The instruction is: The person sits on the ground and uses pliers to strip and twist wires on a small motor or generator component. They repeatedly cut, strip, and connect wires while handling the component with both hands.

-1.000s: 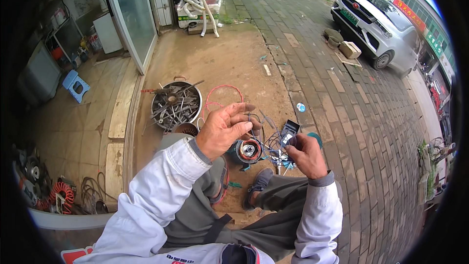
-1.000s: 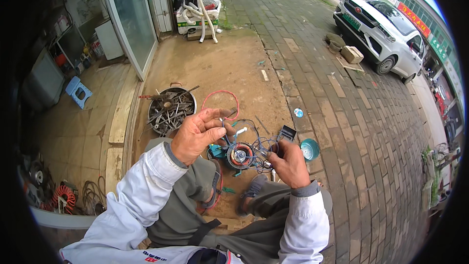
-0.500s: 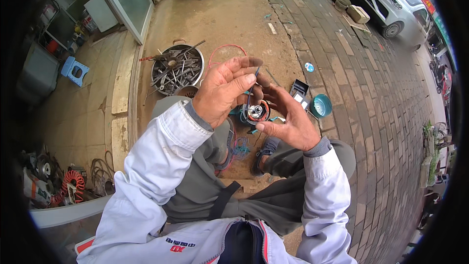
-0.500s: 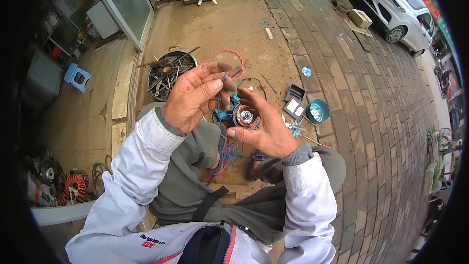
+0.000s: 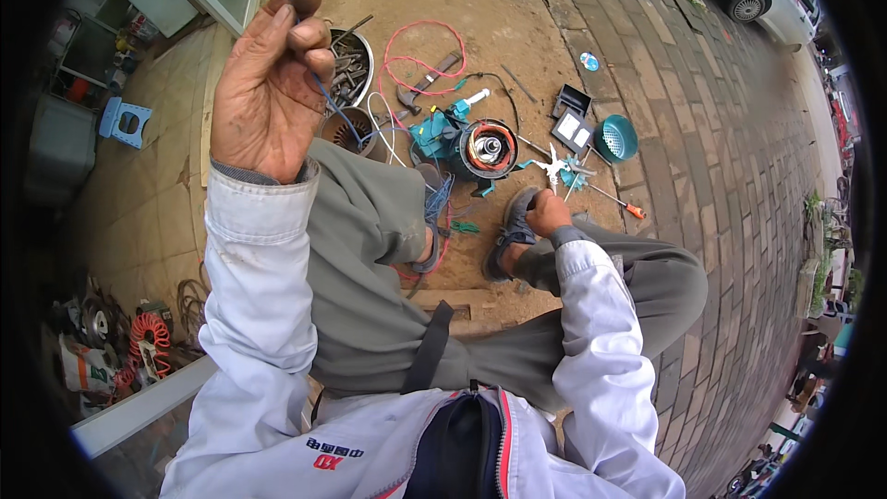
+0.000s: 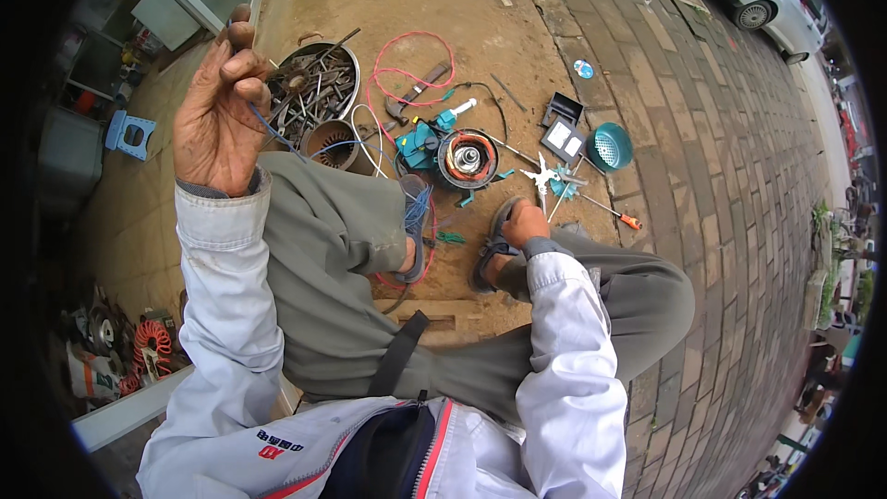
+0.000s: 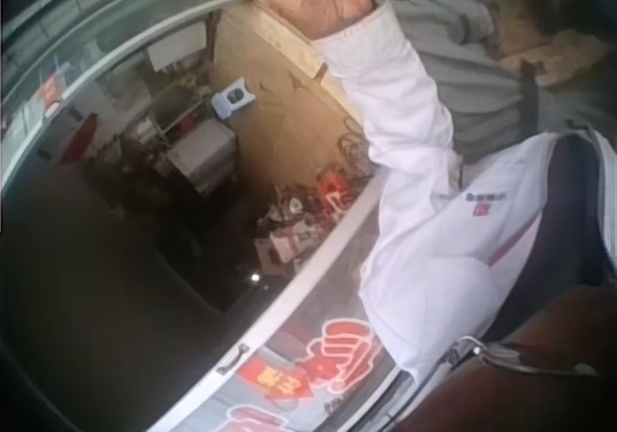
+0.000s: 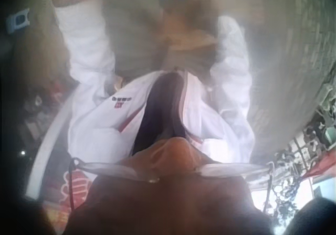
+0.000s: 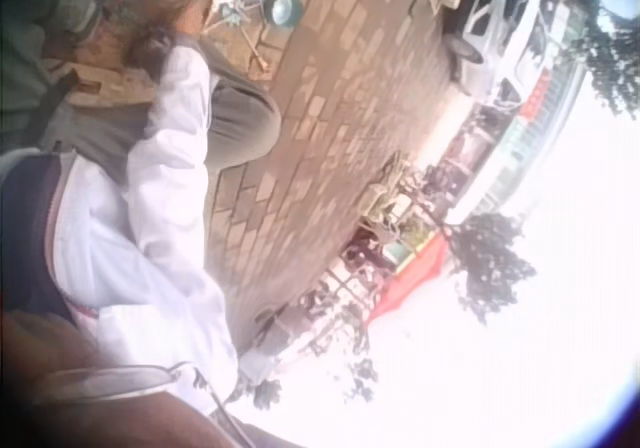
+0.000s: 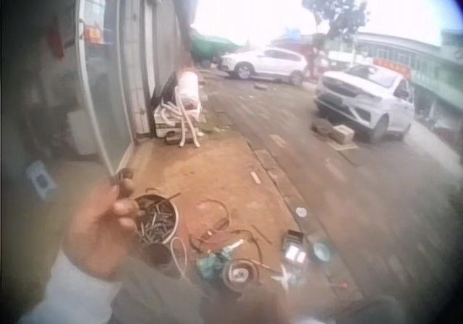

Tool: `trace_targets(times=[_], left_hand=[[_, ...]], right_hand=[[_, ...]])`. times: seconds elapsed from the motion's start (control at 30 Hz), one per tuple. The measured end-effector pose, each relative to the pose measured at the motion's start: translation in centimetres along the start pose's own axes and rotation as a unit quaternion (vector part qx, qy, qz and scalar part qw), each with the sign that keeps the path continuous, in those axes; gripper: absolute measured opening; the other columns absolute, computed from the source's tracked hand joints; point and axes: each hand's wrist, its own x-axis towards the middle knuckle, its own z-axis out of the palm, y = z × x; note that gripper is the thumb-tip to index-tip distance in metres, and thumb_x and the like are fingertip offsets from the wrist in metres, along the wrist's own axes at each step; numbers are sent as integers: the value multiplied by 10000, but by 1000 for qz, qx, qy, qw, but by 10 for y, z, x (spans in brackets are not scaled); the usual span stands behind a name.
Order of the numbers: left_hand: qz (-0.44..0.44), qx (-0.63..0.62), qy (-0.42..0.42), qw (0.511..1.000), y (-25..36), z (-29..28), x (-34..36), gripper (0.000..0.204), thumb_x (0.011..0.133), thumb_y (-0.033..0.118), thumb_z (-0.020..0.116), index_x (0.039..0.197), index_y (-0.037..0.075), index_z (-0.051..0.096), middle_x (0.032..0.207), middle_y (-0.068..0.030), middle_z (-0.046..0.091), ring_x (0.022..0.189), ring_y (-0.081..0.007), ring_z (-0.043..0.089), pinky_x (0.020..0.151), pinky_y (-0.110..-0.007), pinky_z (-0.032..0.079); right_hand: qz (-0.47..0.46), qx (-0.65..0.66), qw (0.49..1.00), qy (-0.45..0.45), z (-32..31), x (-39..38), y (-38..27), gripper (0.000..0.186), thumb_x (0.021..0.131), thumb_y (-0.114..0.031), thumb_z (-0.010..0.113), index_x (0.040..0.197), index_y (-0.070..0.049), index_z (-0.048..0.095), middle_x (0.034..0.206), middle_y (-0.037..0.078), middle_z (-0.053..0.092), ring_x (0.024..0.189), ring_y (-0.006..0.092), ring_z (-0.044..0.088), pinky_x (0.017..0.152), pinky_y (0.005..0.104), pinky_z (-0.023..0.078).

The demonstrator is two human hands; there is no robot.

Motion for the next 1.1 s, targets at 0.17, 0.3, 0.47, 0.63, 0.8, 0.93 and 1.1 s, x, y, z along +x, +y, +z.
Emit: trace_targets(times=[0.17, 0.3, 0.47, 0.63, 0.8, 0.93, 1.1], left_hand=[[-13, -111, -28, 993, 18, -15, -3, 381, 1025, 53, 478, 1377, -82, 421, 1290, -117, 522, 978, -136, 548, 807, -280, 574], [6, -99, -22, 995, 23, -17, -8, 458, 1022, 23, 443, 1444, -84, 301, 1299, -103, 491, 973, -147, 540, 798, -279, 568], [10, -99, -15, 995, 27, -18, -11, 471, 1016, -6, 415, 1455, -84, 262, 1250, -105, 490, 926, -155, 532, 743, -270, 573], [17, -116, -2, 993, 27, -9, -13, 446, 1035, 19, 378, 1447, -97, 255, 1219, -101, 491, 892, -165, 531, 691, -290, 613], [4, -112, -18, 994, 31, -10, -14, 432, 1055, 58, 350, 1451, -92, 261, 1204, -93, 493, 868, -157, 519, 675, -287, 610], [-2, -44, 30, 999, 34, -11, -17, 418, 1052, 63, 388, 1439, -79, 317, 1210, -107, 523, 825, -135, 508, 597, -239, 553], [-3, 193, 126, 973, 24, -6, -18, 305, 1010, 52, 487, 1296, -47, 521, 1067, -119, 641, 681, -86, 498, 535, -191, 456]], right_hand=[[179, 457, 870, -45, 123, 1, -55, 445, 807, -73, 585, 1233, 54, 576, 1042, 261, 679, 923, 333, 698, 730, 397, 568], [189, 675, 711, -58, 122, -8, -98, 534, 830, -18, 543, 1354, 40, 456, 1205, 170, 609, 1037, 287, 647, 775, 395, 550], [153, 688, 702, -102, 115, 8, -100, 555, 890, -181, 619, 1362, 69, 467, 1245, 182, 590, 1084, 273, 597, 880, 399, 494], [97, 629, 771, -19, 137, 29, -115, 585, 921, -412, 643, 1310, 12, 541, 1206, 131, 612, 1063, 179, 576, 888, 328, 448], [-47, 603, 795, 47, 154, 45, -128, 480, 958, -283, 615, 1303, 49, 579, 1200, 126, 637, 1015, 139, 579, 863, 300, 472], [-43, 561, 826, 32, 149, 42, -128, 306, 950, -219, 616, 1048, 64, 676, 897, 54, 663, 815, 109, 550, 732, 294, 461], [-92, 560, 823, 15, 84, 18, -146, 270, 952, -189, 632, 951, 72, 702, 815, 6, 644, 775, 82, 537, 701, 254, 438]])
